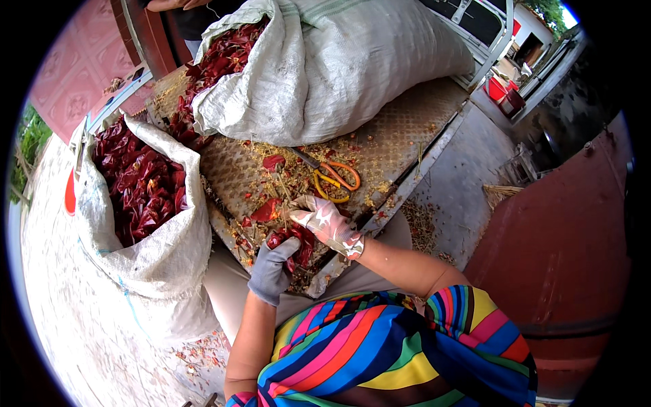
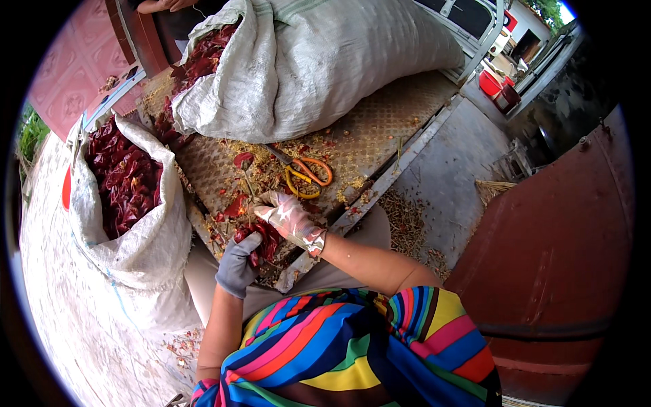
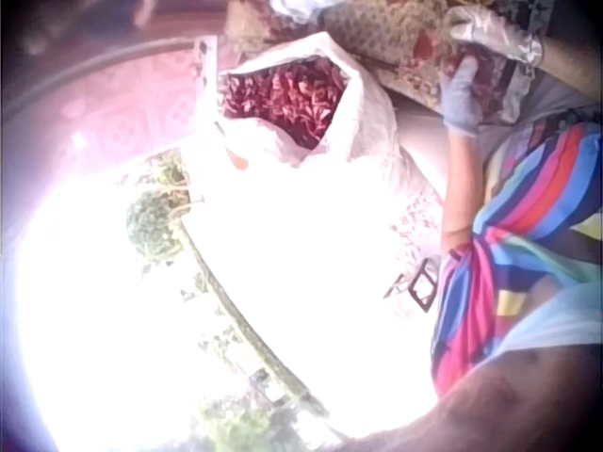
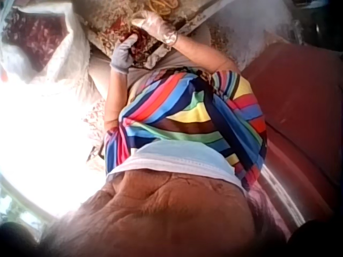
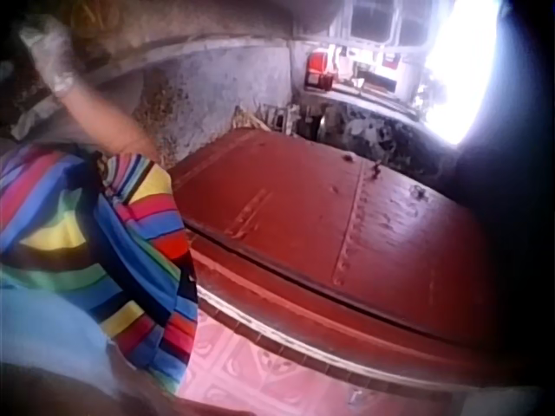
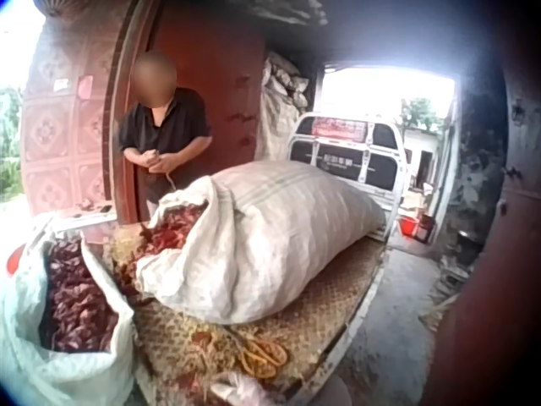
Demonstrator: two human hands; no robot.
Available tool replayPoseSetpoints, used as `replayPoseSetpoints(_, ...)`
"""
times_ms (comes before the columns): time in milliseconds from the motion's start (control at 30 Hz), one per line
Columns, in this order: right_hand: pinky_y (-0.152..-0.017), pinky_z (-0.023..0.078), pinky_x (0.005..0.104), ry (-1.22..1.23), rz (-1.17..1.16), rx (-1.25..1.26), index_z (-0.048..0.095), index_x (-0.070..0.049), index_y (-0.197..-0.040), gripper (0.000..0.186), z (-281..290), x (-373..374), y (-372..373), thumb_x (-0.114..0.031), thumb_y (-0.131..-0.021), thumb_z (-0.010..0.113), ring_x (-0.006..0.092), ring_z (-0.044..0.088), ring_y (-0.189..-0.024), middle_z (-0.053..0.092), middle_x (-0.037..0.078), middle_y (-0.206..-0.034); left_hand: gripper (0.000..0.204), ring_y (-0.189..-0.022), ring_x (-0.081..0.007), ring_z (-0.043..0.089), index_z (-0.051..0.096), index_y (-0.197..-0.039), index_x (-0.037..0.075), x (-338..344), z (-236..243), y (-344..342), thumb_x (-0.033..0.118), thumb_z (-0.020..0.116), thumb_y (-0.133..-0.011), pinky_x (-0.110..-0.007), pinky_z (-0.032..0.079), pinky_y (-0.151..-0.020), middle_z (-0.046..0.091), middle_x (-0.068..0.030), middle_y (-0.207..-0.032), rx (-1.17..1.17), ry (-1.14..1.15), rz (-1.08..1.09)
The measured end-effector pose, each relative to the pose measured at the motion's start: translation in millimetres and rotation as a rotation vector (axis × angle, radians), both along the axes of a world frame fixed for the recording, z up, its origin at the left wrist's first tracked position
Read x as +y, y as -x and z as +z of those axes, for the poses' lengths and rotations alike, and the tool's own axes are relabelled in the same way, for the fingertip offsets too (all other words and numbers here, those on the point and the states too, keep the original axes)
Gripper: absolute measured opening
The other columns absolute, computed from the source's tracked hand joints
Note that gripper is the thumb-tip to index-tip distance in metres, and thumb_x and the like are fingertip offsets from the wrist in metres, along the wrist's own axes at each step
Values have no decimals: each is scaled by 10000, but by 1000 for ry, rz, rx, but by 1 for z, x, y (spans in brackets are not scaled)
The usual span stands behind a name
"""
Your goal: The person cuts the stems off dried red peppers by hand and using shears on the bed of a small truck, placing processed peppers into a separate bag.
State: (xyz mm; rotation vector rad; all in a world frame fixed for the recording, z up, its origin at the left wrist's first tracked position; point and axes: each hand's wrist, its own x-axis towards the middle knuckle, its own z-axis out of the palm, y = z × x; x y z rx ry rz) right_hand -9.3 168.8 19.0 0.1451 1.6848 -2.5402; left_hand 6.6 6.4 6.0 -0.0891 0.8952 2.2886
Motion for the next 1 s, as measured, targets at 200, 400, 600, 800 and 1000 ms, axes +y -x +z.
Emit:
replayPoseSetpoints(200,-755,476,292,-885,46,309,609,-14,-986,207,29,0,-5,-128,-820,660,183,605,-811,642,90,-884,253,-872,-180,639,579,-1091,31,7,2,0,22,608,-839,-320,532,-790,647,-61,-971,-73,60,9)
replayPoseSetpoints(400,-757,488,332,-1130,45,300,597,-14,-1006,292,25,11,-4,-222,-814,668,293,629,-846,638,158,-898,237,-696,-125,603,591,-1014,6,6,9,-2,-32,621,-782,-253,490,-626,630,-30,-824,100,264,80)
replayPoseSetpoints(600,-670,469,288,-808,25,242,578,-24,-1023,246,9,1,-4,-183,-844,634,163,573,-713,635,74,-870,234,-663,-65,545,592,-973,-29,11,1,-3,5,654,-750,-216,461,-620,615,-6,-770,523,675,243)
replayPoseSetpoints(800,-470,328,258,554,-7,-293,527,-90,-896,93,-5,6,-9,-96,-860,613,98,423,-553,533,8,-747,219,-690,-64,522,599,-929,-7,13,-4,0,29,663,-724,-223,456,-654,604,-6,-767,692,777,341)
replayPoseSetpoints(1000,-425,249,241,341,153,-412,527,-77,-845,44,4,13,-1,-78,-888,534,61,348,-464,449,-13,-676,205,-706,-82,537,607,-891,5,8,-8,0,2,642,-689,-231,462,-672,611,-21,-777,809,754,292)
